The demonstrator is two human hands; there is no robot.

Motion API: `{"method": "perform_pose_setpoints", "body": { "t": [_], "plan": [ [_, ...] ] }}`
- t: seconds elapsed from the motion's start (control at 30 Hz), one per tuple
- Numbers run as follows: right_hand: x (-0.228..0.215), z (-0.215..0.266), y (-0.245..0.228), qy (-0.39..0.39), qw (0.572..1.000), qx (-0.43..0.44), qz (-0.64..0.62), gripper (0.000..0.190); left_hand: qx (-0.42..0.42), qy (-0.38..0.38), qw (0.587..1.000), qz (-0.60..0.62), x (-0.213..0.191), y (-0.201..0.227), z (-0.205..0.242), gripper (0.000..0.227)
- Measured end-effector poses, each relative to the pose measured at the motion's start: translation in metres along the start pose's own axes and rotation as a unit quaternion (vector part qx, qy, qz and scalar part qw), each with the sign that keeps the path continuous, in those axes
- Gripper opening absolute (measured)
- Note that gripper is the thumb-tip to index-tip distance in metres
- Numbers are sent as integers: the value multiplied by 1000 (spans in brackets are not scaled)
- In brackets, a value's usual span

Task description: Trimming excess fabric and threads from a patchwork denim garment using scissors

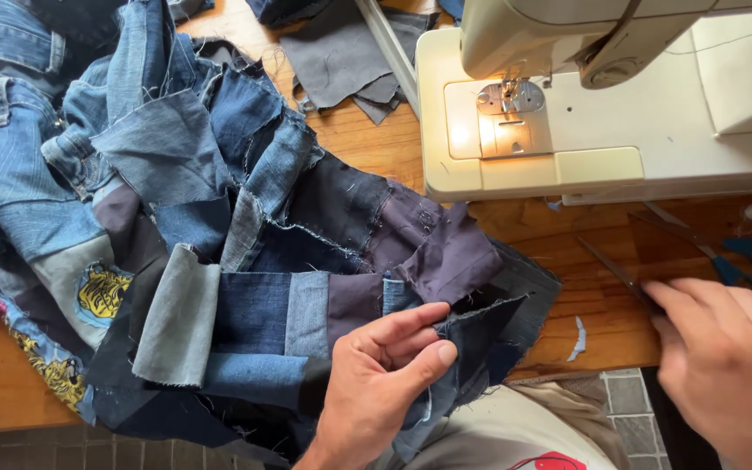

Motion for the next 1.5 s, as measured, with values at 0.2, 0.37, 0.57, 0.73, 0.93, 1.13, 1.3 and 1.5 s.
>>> {"method": "perform_pose_setpoints", "body": {
  "t": [0.2,0.37,0.57,0.73,0.93,1.13,1.3,1.5],
  "plan": [
    [1,26,32,-36,995,-16,-93,45,5,10,999,32,3,0,7,57],
    [7,44,46,-43,991,21,-128,50,4,12,998,60,10,-9,10,46],
    [-9,28,20,-46,987,-63,-144,49,42,32,997,54,9,-11,12,42],
    [-51,9,-43,-143,926,-154,-313,66,87,96,991,20,9,-13,19,42],
    [-76,-5,-88,-158,919,-162,-324,43,92,103,990,2,21,-13,21,38],
    [-88,-11,-104,-84,930,-210,-290,29,76,113,991,-14,21,-20,19,37],
    [-86,-7,-99,-94,932,-214,-276,34,92,101,991,-4,25,-18,17,35],
    [-83,0,-96,-99,930,-234,-267,35,141,97,985,-5,29,-10,20,35]
  ]
}}
Point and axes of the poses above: each hand's wrist, its own z-axis away from the middle knuckle, its own x-axis out of the palm, y = z × x, the point moved 9 cm from there along -z, towards the middle knuckle, and after that the axes turned 15 degrees about -z, right-handed, at the moved point
